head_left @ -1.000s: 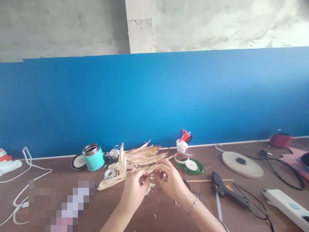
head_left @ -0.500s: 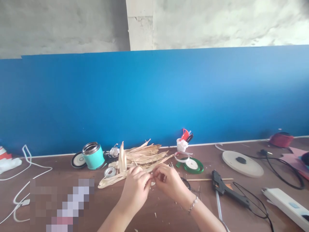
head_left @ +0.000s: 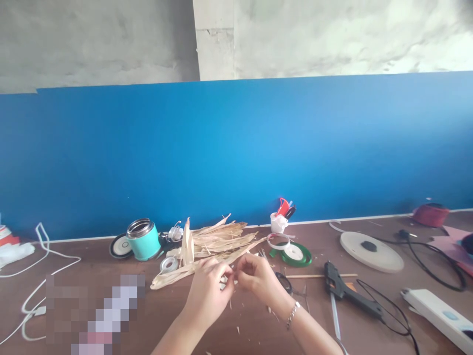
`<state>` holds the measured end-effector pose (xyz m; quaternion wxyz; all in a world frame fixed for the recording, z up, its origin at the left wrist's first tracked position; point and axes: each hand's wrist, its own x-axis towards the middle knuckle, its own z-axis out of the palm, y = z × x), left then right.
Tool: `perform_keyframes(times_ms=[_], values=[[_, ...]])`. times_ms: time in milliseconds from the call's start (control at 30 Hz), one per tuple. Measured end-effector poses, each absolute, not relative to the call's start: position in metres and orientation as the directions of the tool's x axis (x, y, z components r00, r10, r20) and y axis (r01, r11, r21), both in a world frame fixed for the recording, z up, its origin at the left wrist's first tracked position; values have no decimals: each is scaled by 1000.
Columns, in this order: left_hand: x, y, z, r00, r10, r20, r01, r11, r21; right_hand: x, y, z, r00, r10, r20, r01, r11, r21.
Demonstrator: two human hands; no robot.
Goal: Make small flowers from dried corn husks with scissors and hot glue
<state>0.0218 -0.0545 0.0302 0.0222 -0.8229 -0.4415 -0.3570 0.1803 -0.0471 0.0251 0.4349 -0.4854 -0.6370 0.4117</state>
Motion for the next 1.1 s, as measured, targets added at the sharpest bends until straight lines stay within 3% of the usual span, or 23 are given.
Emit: perform_keyframes(times_ms=[133,300,567,800,900,1100], values=[[20,-53,33,426,677,601,728,-651,217,183,-48,28,-203,969,144,306,202,-930],[20,-53,35,534,605,590,700,-708,92,186,-50,33,-216,962,168,479,254,-841],[23,-53,28,389,669,633,745,-633,211,176,-54,34,-102,977,186,421,212,-882],[19,-51,28,538,591,601,718,-695,41,179,-52,33,-175,951,254,532,309,-788],[19,-51,26,556,591,585,717,-697,23,179,-51,31,-152,956,250,603,290,-743],[19,-51,25,566,583,582,714,-701,8,179,-52,30,-156,948,279,582,316,-749]])
